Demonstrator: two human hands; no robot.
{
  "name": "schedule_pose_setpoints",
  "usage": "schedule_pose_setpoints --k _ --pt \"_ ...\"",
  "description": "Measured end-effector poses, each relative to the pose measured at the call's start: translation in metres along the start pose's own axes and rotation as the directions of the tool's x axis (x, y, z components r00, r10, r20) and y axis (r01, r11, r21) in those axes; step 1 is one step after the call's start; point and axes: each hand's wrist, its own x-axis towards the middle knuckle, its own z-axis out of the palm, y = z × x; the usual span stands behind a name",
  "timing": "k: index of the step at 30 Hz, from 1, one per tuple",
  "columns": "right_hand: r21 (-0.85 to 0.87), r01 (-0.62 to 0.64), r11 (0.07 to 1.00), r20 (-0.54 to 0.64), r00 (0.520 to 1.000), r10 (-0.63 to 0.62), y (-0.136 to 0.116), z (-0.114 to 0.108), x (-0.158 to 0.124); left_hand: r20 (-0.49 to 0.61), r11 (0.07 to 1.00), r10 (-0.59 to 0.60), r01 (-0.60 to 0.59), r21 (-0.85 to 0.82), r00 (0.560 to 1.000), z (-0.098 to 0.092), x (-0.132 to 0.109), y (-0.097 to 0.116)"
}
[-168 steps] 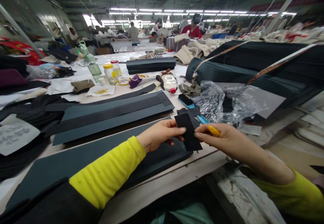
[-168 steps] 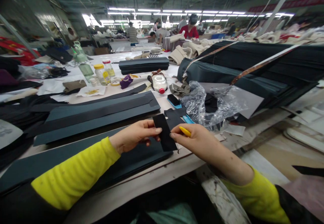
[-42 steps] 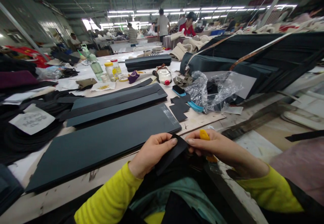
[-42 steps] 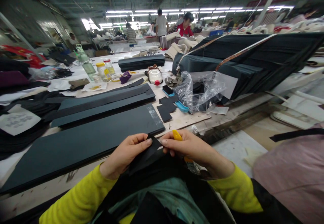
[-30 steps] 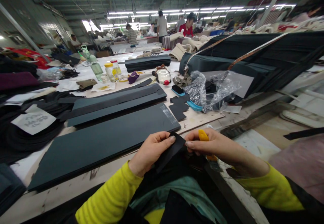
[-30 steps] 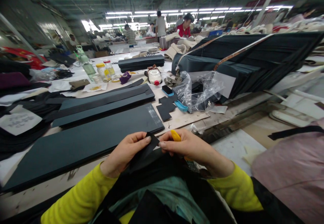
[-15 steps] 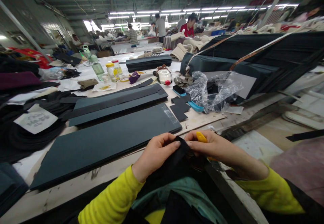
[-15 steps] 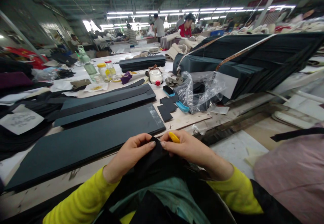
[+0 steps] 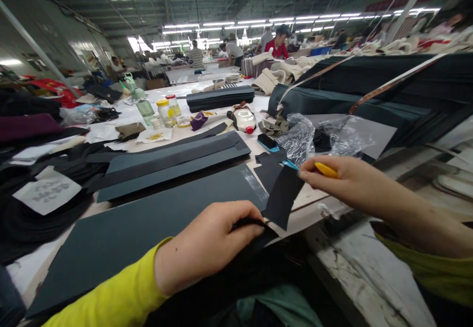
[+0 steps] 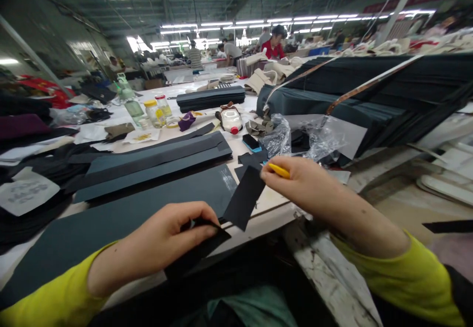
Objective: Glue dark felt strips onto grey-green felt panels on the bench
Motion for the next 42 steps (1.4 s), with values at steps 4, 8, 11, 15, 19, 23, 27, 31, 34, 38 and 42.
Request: schedule_pose_setpoints --k 4,8,11,15,19,23,27,31,34,38,42 --pt "-0.492 -0.113 0.863 -0.179 0.983 0.026 0.007 -0.003 0.057 -0.104 0.985 -0.082 0.065 -0.161 0.991 -0.013 0.018 -0.01" --pt "-0.566 -0.184 0.803 -0.28 0.96 0.022 0.019 0.008 0.082 -0.159 0.89 -0.242 0.154 -0.429 0.957 -0.018 0.036 -0.024" --pt "-0.595 0.003 0.804 -0.287 0.933 -0.216 0.011 0.021 0.052 -0.204 0.769 -0.375 0.18 -0.614 0.905 -0.018 0.047 -0.027" --pt "-0.559 0.45 0.697 -0.17 0.76 -0.627 -0.016 0.053 -0.014 -0.182 0.62 -0.446 0.155 -0.769 0.876 -0.007 0.063 -0.02" --pt "-0.553 0.505 0.662 -0.186 0.7 -0.689 -0.029 0.078 -0.037 -0.165 0.566 -0.443 0.132 -0.814 0.881 0.008 0.076 -0.017" --pt "-0.564 0.483 0.669 -0.214 0.697 -0.684 -0.018 0.083 -0.028 -0.144 0.676 -0.408 0.192 -0.711 0.902 0.004 0.078 -0.033" --pt "-0.57 0.452 0.686 -0.189 0.741 -0.644 0.001 0.089 -0.019 -0.139 0.852 -0.329 0.23 -0.471 0.934 -0.013 0.086 -0.061" --pt "-0.552 0.431 0.714 -0.181 0.774 -0.607 0.014 0.096 -0.01 -0.166 0.959 -0.226 0.188 -0.214 0.96 -0.023 0.104 -0.078" --pt "-0.551 0.411 0.726 -0.183 0.789 -0.587 0.017 0.097 -0.005 -0.193 0.987 -0.156 0.144 -0.072 0.969 -0.023 0.117 -0.081" --pt "-0.564 0.404 0.72 -0.171 0.796 -0.581 0.02 0.097 -0.001 -0.197 0.991 -0.121 0.13 0.033 0.973 -0.019 0.125 -0.085" --pt "-0.572 0.404 0.714 -0.14 0.81 -0.57 0.022 0.101 0.0 -0.213 0.991 -0.108 0.121 0.051 0.971 -0.015 0.125 -0.091"
